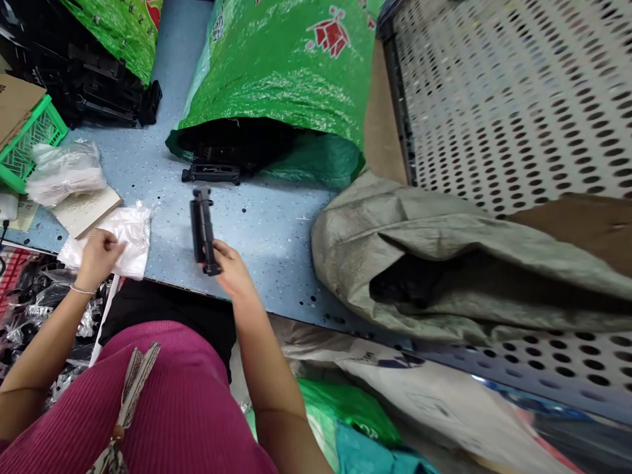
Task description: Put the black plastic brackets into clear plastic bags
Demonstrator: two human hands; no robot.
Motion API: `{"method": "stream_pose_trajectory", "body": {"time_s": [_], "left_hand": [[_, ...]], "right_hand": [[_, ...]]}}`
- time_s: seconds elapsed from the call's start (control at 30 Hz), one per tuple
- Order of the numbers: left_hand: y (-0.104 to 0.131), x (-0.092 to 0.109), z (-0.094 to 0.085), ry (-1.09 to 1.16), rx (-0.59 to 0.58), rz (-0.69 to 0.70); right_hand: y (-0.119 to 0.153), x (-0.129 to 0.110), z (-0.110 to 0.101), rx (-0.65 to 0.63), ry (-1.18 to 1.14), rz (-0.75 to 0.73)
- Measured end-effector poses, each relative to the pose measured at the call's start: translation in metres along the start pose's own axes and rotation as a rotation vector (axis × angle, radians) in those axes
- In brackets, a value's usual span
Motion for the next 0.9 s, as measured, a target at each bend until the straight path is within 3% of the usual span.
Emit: {"method": "stream_pose_trajectory", "body": {"time_s": [0.07, 0.1, 0.17, 0.23, 0.3, 0.37, 0.43, 0.57, 0.67, 0.77, 0.83, 0.9], "left_hand": [[0.003, 0.016, 0.007, -0.035, -0.043, 0.124], [0.003, 0.018, 0.01, -0.006, -0.071, 0.112], [-0.003, 0.004, 0.009, 0.144, -0.103, -0.066], [-0.008, -0.017, 0.007, 0.318, -0.139, -0.307], [-0.007, -0.028, 0.005, 0.421, -0.187, -0.452], [-0.006, -0.026, 0.004, 0.45, -0.205, -0.456], [-0.007, -0.018, 0.0, 0.464, -0.144, -0.387], [-0.01, -0.018, -0.019, 0.575, 0.039, -0.385], [-0.011, -0.025, -0.035, 0.581, 0.078, -0.39], [-0.009, -0.028, -0.037, 0.536, 0.065, -0.364], [-0.006, -0.028, -0.028, 0.53, 0.053, -0.36], [-0.003, -0.021, -0.017, 0.51, 0.019, -0.319]], "right_hand": [[0.005, 0.001, 0.048, -0.124, -0.193, 0.09], [0.009, 0.0, 0.069, -0.172, -0.256, 0.127], [0.015, 0.001, 0.101, -0.248, -0.351, 0.212], [0.023, 0.004, 0.124, -0.324, -0.42, 0.313], [0.03, 0.008, 0.143, -0.396, -0.468, 0.407], [0.034, 0.012, 0.162, -0.448, -0.496, 0.469], [0.034, 0.016, 0.177, -0.47, -0.494, 0.477], [0.023, 0.025, 0.179, -0.398, -0.402, 0.393], [0.019, 0.028, 0.152, -0.294, -0.355, 0.347], [0.024, 0.019, 0.13, -0.228, -0.414, 0.298], [0.032, 0.014, 0.136, -0.273, -0.459, 0.322], [0.042, 0.014, 0.157, -0.373, -0.471, 0.382]]}}
Point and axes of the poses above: each hand's wrist, its own y-axis away from the middle knuckle, its own z-axis out of the palm, x = y × z, the point moved 10 cm from there along -y, towards the middle knuckle, and after that the axes turned 15 degrees about x, right-handed, at the moved point
